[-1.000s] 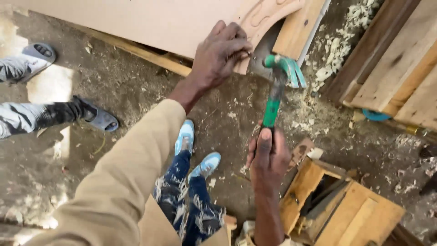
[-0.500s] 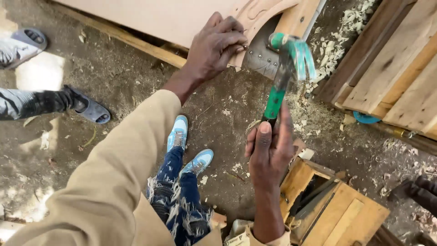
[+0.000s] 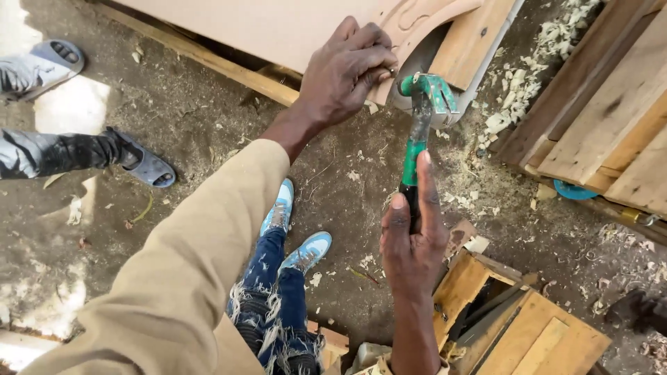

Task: Hammering decorative wooden trim onto a carved wooden panel to secure it.

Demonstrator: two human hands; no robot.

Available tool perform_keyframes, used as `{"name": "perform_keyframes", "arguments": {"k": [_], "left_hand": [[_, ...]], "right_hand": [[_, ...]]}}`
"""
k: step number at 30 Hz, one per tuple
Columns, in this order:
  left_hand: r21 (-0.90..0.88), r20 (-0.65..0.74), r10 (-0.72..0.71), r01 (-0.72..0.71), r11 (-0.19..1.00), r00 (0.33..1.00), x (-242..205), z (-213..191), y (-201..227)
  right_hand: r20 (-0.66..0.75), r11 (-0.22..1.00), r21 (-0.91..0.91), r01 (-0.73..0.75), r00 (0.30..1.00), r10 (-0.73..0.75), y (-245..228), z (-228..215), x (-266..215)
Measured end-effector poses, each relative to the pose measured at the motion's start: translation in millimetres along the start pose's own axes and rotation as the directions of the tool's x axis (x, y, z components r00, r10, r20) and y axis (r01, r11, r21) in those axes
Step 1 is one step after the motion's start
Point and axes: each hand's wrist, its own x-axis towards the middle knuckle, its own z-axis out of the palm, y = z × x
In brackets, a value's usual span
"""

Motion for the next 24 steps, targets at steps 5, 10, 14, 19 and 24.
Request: {"name": "perform_keyframes", "arguments": {"k": [5, 10, 14, 19, 24], "left_hand": [[0.015, 0.020, -0.004, 0.004, 1.000, 1.000, 1, 2, -2], [0.026, -0.037, 0.060, -0.059, 0.998, 0.998, 2, 3, -5], [0.018, -0.006, 0.047, -0.047, 0.999, 0.999, -1, -3, 1], [0.008, -0.013, 0.044, -0.044, 0.999, 0.999, -3, 3, -4], [-0.017, -0.001, 0.006, -0.006, 1.000, 1.000, -4, 3, -4]], "right_hand": [[-0.046, 0.999, -0.016, 0.031, 0.998, -0.032, -10, -4, 6], [-0.100, 0.975, 0.029, 0.221, 0.971, -0.217, 2, -7, 7], [-0.142, 0.964, 0.027, 0.266, 0.955, -0.259, -3, 2, 2], [-0.088, 0.973, 0.012, 0.230, 0.970, -0.228, 9, 7, 1], [-0.168, 0.927, 0.030, 0.374, 0.916, -0.364, 19, 15, -2]]}}
